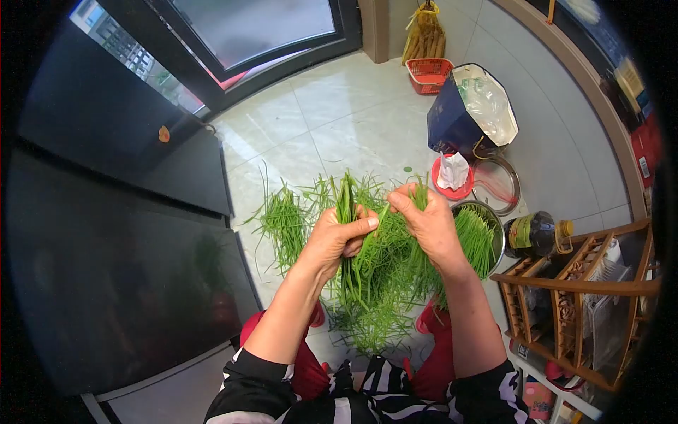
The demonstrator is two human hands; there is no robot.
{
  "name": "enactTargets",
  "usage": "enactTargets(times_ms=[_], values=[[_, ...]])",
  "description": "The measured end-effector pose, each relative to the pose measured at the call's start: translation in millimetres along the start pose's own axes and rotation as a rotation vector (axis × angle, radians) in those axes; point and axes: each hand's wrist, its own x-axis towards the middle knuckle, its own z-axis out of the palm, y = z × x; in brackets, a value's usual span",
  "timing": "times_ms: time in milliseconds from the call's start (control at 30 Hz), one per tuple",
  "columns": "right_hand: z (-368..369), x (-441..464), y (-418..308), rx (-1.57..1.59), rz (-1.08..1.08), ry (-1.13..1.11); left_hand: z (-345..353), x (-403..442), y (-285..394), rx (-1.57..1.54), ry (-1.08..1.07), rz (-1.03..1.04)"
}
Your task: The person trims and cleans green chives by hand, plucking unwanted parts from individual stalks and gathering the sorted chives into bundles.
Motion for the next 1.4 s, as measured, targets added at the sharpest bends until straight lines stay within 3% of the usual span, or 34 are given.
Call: enactTargets(times_ms=[200, 267, 400, 467, 600, 767, 867, 1000, 1067, 1167, 1400], values=[[-5, 1, 0, -0.106, -0.033, 0.113, 2, 0, 3, -0.016, 0.031, 0.041], [-13, 4, -1, -0.142, 0.114, 0.228, 2, 0, 4, -0.006, 0.05, 0.07], [-20, 3, -4, -0.202, 0.187, 0.165, 3, 0, 2, 0.061, 0.144, 0.136], [-5, 2, 3, -0.117, -0.131, 0.146, 4, 1, 0, 0.077, 0.164, 0.154], [6, -4, -1, -0.099, -0.095, 0.081, 6, 5, -9, 0.187, 0.201, 0.242], [2, -7, -9, -0.313, 0.001, 0.026, 6, 5, -9, 0.247, 0.198, 0.239], [-1, -6, -9, -0.372, -0.05, 0.029, 2, 7, -10, 0.267, 0.176, 0.246], [-3, -2, -3, -0.348, -0.146, 0.119, 3, 4, -4, 0.182, 0.143, 0.178], [-8, 3, 5, -0.377, -0.172, 0.305, 1, 3, -3, 0.149, 0.122, 0.139], [-21, 7, 1, -0.309, -0.119, 0.34, -4, 1, -2, 0.122, 0.118, 0.078], [0, 0, -1, -0.086, -0.098, 0.116, -2, -1, -2, -0.052, 0.018, -0.017]])
